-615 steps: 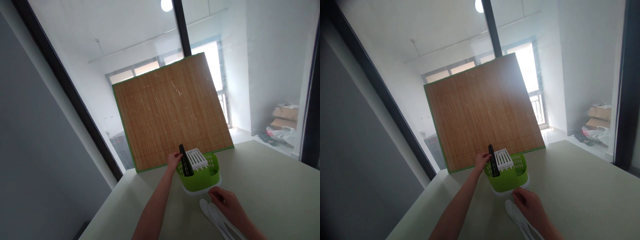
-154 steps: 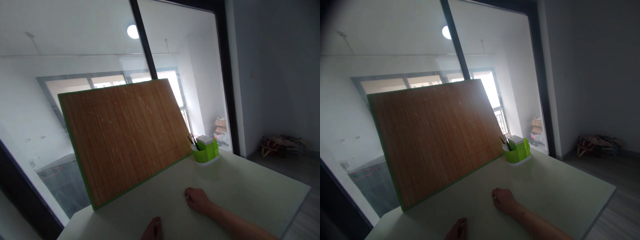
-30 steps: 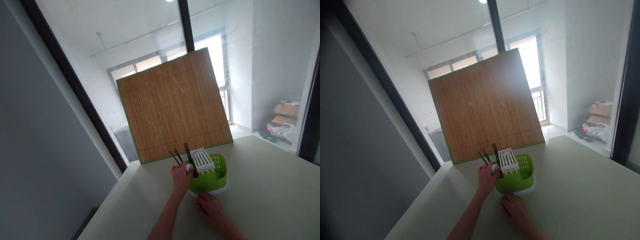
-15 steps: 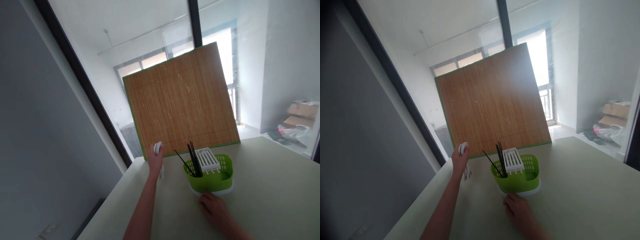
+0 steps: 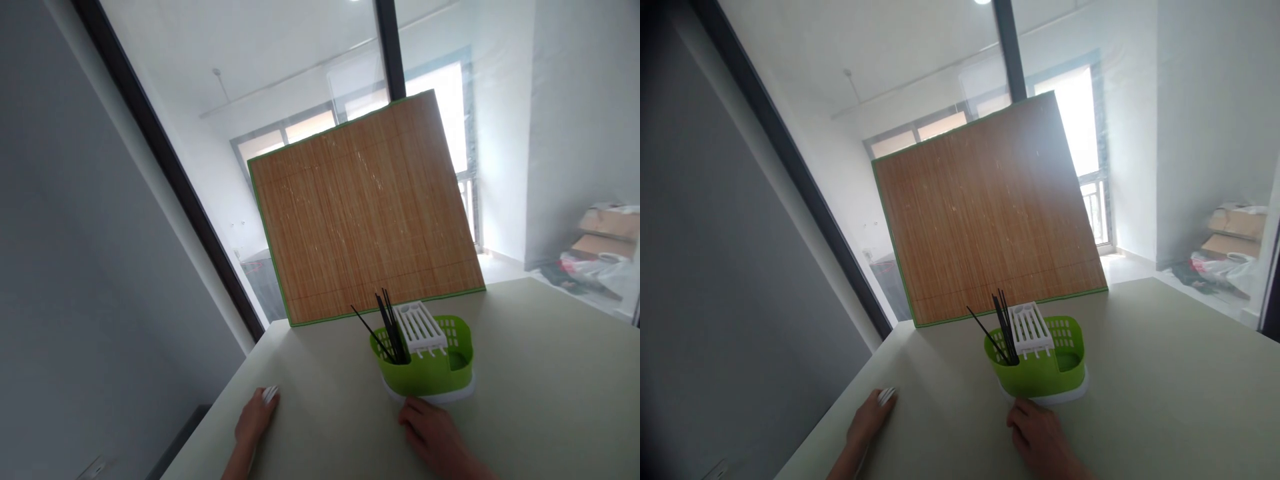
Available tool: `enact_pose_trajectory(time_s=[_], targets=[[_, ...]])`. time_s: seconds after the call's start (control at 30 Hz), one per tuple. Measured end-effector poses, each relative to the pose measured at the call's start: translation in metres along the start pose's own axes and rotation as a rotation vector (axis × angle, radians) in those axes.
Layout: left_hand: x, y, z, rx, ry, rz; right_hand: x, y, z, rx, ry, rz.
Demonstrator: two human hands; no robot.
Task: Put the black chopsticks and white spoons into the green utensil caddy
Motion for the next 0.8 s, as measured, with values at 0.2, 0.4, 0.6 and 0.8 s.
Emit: enact_pose_trajectory(time_s=[0.2,0.4,0.6,0.8], targets=[[-0.019,0.002,0.001,0.153,0.17,-0.161,-0.001,0.001,-0.003,0.002,-0.031,0.032],[-0.018,-0.004,-0.002,0.071,0.143,-0.241,-0.001,0.002,-0.002,0.004,-0.047,0.047],[-0.012,-0.012,0.001,0.033,0.166,-0.266,0.0,0.001,-0.002,0.004,-0.045,0.045],[-0.016,0.007,-0.01,0.016,0.295,-0.284,-0.001,0.002,-0.003,0.024,-0.038,0.045]])
Point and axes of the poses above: each hand's wrist, its own x-axis towards the middle knuckle, its own z-axis out of the palm, y = z × x, the point moved 1 cm from there along x, towards the middle knuckle, and after that the axes turned 2 degrees about z, right-handed, at the moved point
